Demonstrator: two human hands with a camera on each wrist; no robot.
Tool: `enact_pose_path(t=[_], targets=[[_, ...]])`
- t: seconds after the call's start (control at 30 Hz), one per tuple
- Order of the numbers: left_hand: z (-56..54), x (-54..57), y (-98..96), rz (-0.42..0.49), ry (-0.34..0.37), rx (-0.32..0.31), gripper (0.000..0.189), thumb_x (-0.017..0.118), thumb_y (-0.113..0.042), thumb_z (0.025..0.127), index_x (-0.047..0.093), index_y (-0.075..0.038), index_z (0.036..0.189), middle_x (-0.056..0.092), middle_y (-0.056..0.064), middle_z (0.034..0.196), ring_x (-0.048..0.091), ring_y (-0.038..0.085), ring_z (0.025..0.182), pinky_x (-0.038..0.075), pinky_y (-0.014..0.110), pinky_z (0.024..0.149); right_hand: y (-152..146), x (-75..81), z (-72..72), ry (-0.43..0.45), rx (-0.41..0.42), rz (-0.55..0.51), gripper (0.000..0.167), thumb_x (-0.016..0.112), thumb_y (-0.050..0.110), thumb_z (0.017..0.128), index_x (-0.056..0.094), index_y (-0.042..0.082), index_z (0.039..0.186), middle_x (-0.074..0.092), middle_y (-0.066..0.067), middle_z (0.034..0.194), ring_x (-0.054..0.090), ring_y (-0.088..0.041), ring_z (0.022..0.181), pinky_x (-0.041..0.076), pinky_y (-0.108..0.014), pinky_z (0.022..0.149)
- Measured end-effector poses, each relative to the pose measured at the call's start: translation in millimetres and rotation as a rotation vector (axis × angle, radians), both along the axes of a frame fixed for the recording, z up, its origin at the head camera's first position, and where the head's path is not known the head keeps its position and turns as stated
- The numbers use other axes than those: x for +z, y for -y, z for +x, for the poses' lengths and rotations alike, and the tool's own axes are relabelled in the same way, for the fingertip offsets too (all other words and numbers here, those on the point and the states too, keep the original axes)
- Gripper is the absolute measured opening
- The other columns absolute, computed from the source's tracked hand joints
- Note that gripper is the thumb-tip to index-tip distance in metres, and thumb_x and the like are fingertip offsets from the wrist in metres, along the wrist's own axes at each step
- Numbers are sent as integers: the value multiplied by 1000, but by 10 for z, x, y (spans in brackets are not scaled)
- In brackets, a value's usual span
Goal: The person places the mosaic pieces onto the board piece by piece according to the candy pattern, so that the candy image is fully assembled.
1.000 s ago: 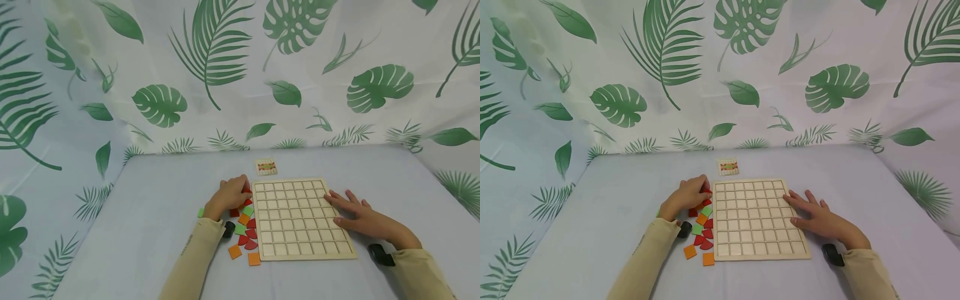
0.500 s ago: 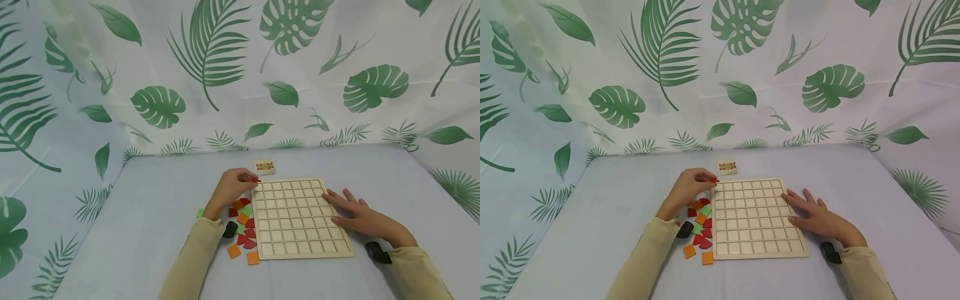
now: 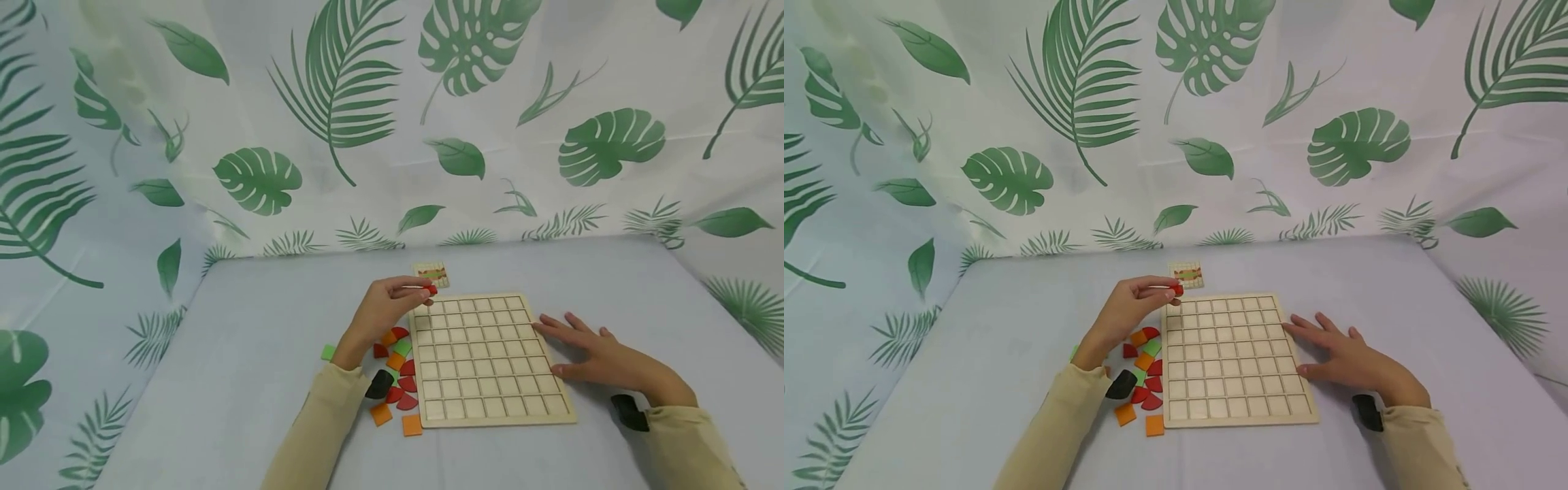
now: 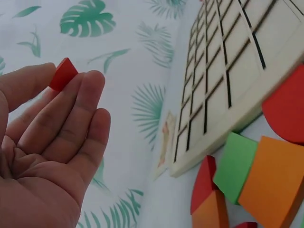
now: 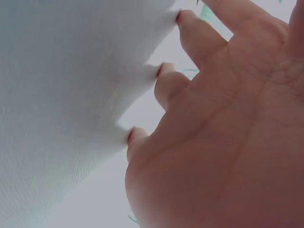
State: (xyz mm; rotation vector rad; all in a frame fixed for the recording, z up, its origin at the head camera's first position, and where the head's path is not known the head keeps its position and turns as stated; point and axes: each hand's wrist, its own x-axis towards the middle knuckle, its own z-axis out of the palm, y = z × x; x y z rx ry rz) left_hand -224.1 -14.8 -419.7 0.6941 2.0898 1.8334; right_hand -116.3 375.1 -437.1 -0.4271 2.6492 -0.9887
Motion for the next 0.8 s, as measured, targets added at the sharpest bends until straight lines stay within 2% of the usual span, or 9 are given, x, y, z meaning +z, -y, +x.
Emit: enact_pose_path(t=[0.1,0.23,0.3,0.37,0.47,0.53,0.67,0.8], targets=[[46,61,-17,21,-5,3,34,67,-26,109,72,-6,136,80,7,115,73,19,115,47,42,113,-12,4,7,-21,8,-5,84,81,29,95,40,8,165,28,-30,169,2,-63,155,-7,-88,107],[133,154,-65,44,1,7,34,65,-25,110,72,-5,137,79,6,116,74,19,114,47,41,113,9,-4,-8,-49,18,-30,82,83,27,93,45,0,161,32,-26,169,7,-62,154,-1,-85,111],[182,181,-118,55,12,-1,33,66,-23,109,73,-6,136,80,6,115,74,19,113,48,40,111,11,-20,-12,-59,27,-41,80,83,26,93,47,-2,159,32,-19,170,9,-62,154,2,-84,112],[226,201,-193,74,24,-19,32,66,-21,109,73,-5,135,80,8,114,74,19,112,50,39,109,8,-23,-19,-68,29,-44,79,84,26,92,49,-3,157,33,-7,171,11,-60,155,3,-84,112],[280,203,-331,93,54,-39,29,66,-17,108,74,-5,133,80,9,112,75,19,111,51,39,107,-4,-27,-15,-51,22,-69,78,84,24,92,49,-3,157,33,8,167,9,-58,156,0,-83,113],[308,200,-433,98,83,-41,28,67,-15,107,74,-5,132,80,9,111,75,18,108,50,41,107,-3,-26,-13,-31,15,-88,78,84,24,91,50,-2,157,33,13,165,7,-57,157,-2,-82,114],[349,194,-659,93,166,-17,24,70,-11,104,77,-7,127,81,8,104,76,17,103,51,42,105,8,-27,-20,-9,16,-102,78,84,24,92,50,-2,157,34,0,169,5,-59,156,-4,-82,113],[355,148,-908,117,290,9,15,73,-7,101,80,-5,115,80,12,100,78,26,97,55,45,102,29,-5,-26,2,10,-95,78,84,24,92,50,-1,157,33,-18,169,5,-61,155,-5,-83,113]])
